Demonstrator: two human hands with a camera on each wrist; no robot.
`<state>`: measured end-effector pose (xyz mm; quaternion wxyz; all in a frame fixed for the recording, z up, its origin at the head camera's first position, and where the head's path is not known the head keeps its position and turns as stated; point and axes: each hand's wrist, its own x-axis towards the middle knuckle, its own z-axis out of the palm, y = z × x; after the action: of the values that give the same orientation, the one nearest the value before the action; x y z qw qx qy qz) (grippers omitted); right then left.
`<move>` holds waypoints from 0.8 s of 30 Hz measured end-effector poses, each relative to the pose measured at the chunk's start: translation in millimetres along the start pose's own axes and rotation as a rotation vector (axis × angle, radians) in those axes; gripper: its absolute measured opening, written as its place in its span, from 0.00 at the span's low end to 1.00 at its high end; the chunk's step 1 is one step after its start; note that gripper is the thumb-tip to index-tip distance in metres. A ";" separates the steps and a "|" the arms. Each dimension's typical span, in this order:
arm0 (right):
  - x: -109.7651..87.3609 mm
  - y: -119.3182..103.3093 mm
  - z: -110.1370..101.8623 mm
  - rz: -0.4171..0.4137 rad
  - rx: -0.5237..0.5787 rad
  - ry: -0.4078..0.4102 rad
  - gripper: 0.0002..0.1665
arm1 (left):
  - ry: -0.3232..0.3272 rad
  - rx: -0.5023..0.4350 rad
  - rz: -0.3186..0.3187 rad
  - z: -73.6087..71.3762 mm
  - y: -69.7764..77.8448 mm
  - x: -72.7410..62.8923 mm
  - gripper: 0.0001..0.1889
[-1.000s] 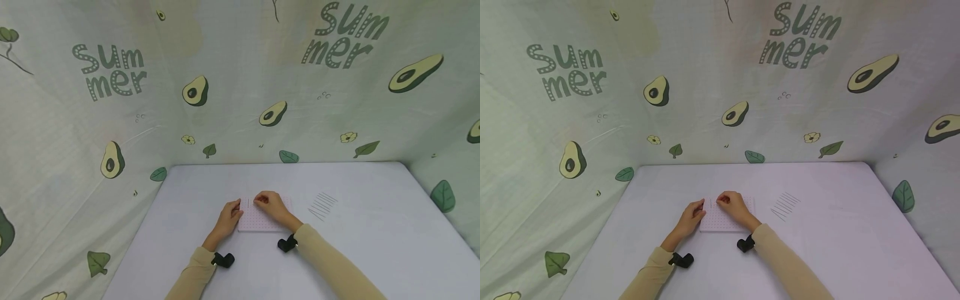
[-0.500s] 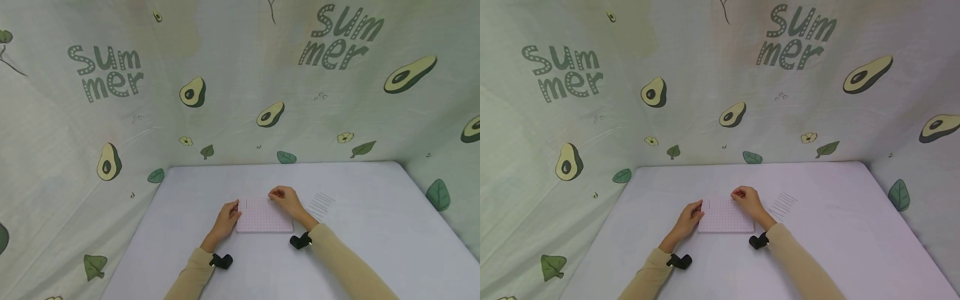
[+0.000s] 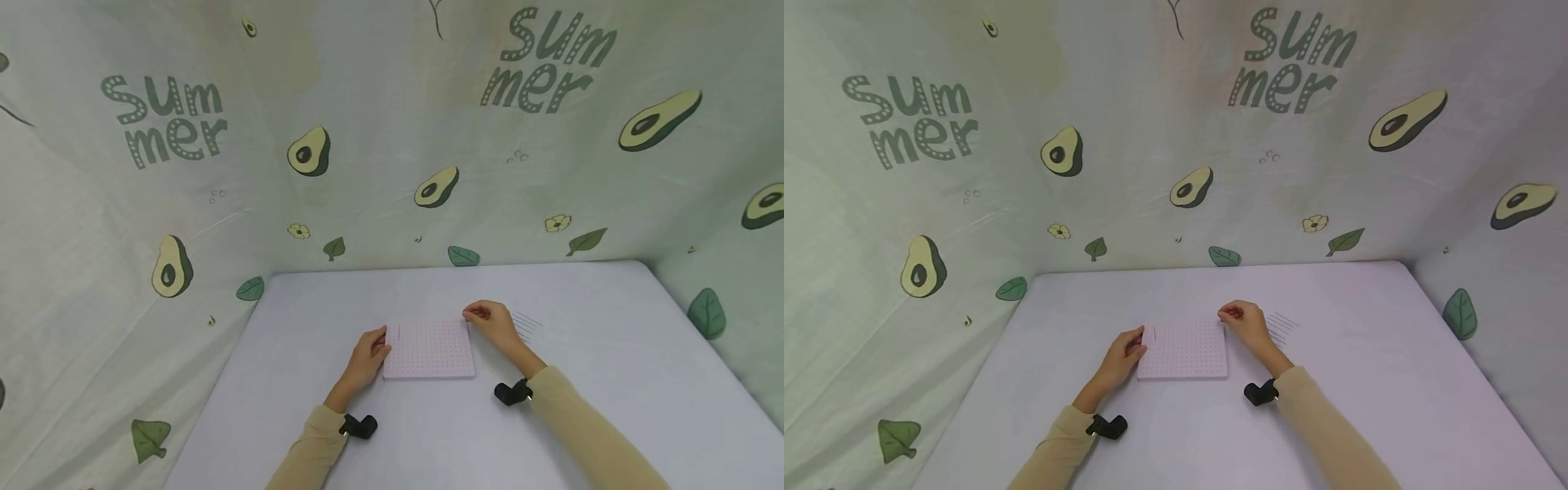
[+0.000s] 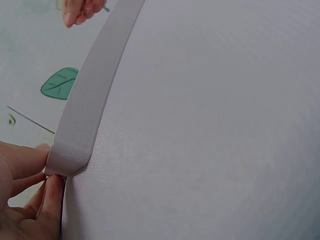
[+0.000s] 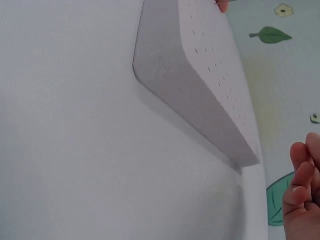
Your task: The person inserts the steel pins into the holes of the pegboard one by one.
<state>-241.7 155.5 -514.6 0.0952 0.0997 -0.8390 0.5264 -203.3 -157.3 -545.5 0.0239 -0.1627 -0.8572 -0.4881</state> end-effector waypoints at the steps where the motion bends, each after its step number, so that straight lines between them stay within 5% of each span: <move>1: -1.2 1.1 -2.4 0.005 0.004 0.004 0.07 | -0.004 -0.001 -0.005 -0.1 0.0 -0.2 0.24; 24: -46.0 22.9 -47.5 0.073 -0.023 0.032 0.07 | -0.007 -0.009 -0.024 2.9 0.9 -7.1 0.24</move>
<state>-201.0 211.2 -526.2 0.0906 0.0595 -0.8464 0.5215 -196.1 -156.2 -547.6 0.0143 -0.1543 -0.8568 -0.4917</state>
